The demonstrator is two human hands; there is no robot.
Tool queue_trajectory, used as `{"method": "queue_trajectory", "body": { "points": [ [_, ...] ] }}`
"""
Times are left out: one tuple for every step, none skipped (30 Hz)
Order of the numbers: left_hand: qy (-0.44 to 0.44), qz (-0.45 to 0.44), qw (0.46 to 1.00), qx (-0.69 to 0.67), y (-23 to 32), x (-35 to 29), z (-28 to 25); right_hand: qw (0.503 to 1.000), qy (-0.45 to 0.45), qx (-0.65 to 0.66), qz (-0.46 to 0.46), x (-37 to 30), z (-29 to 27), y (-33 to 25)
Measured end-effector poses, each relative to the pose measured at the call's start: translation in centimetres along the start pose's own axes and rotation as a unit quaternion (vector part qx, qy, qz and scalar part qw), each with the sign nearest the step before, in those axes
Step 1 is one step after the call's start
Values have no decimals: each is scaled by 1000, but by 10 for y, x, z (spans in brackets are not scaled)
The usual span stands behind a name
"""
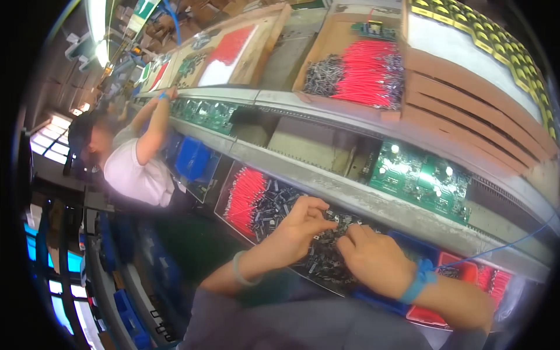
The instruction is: The person assembles circuit boards on an assembly line by inserting electronic components, transformers, and wires into the boards by hand.
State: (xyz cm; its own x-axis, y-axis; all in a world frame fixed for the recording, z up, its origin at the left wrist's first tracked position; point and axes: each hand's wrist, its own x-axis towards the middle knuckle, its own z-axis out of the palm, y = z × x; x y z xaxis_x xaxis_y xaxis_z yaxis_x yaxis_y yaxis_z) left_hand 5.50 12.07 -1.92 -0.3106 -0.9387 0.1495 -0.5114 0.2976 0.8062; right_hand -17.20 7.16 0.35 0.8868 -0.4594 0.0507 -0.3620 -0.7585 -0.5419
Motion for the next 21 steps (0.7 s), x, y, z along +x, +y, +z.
{"method": "queue_trajectory", "body": {
  "points": [
    [13, 2, 1000, 0, 0, -1, 1, 1000, -4, -1, -8, 3, -1, 2],
    [21, -13, 1000, -3, 3, -2, 0, 999, -18, 36, -17, 7, -2, 3],
    [18, -20, 1000, -14, 4, 0, -1, 997, -28, 71, -9, 6, -3, 5],
    [26, -32, 999, -27, 6, 2, 0, 996, -20, 89, -7, 5, -2, 6],
    [28, -34, 999, -26, 7, 5, 0, 994, -9, 107, -2, 4, -1, 6],
    [28, -34, 999, -25, 8, 7, -3, 991, -29, 131, 21, 3, -5, 4],
    [18, -51, 998, -39, 10, 11, -5, 984, -29, 171, 39, 1, -8, 4],
    [25, -55, 996, -63, 11, 16, -8, 975, -24, 212, 58, -1, -10, 3],
    [35, -33, 997, -60, 7, 21, -8, 970, -9, 235, 68, -2, -3, 5],
    [34, -55, 996, -64, 10, 29, -9, 962, 21, 268, 54, -3, 0, 8],
    [55, -100, 986, -121, 15, 34, -8, 963, 81, 257, 3, -4, 11, 11],
    [50, -98, 987, -120, 10, 40, -8, 958, 97, 268, 9, -4, 10, 9],
    [48, -135, 976, -165, 11, 48, -5, 945, 103, 307, 41, -3, 10, 6],
    [45, -174, 962, -207, 12, 56, -1, 929, 110, 347, 69, -5, 9, 4],
    [32, -137, 971, -196, 12, 66, 2, 918, 77, 373, 113, -7, 2, 1],
    [21, -131, 971, -199, 10, 75, 8, 917, 86, 371, 122, -12, 2, 2],
    [30, -92, 976, -197, 7, 83, 16, 916, 102, 371, 115, -17, 3, 4],
    [40, -54, 979, -194, 6, 90, 22, 915, 118, 370, 107, -23, 3, 6],
    [29, -13, 991, -130, 3, 95, 23, 914, 124, 369, 113, -30, 1, 7],
    [22, -10, 991, -133, 4, 98, 25, 908, 131, 383, 110, -36, -2, 8],
    [21, -31, 991, -128, 4, 100, 29, 900, 136, 400, 105, -44, -5, 11]
  ]
}}
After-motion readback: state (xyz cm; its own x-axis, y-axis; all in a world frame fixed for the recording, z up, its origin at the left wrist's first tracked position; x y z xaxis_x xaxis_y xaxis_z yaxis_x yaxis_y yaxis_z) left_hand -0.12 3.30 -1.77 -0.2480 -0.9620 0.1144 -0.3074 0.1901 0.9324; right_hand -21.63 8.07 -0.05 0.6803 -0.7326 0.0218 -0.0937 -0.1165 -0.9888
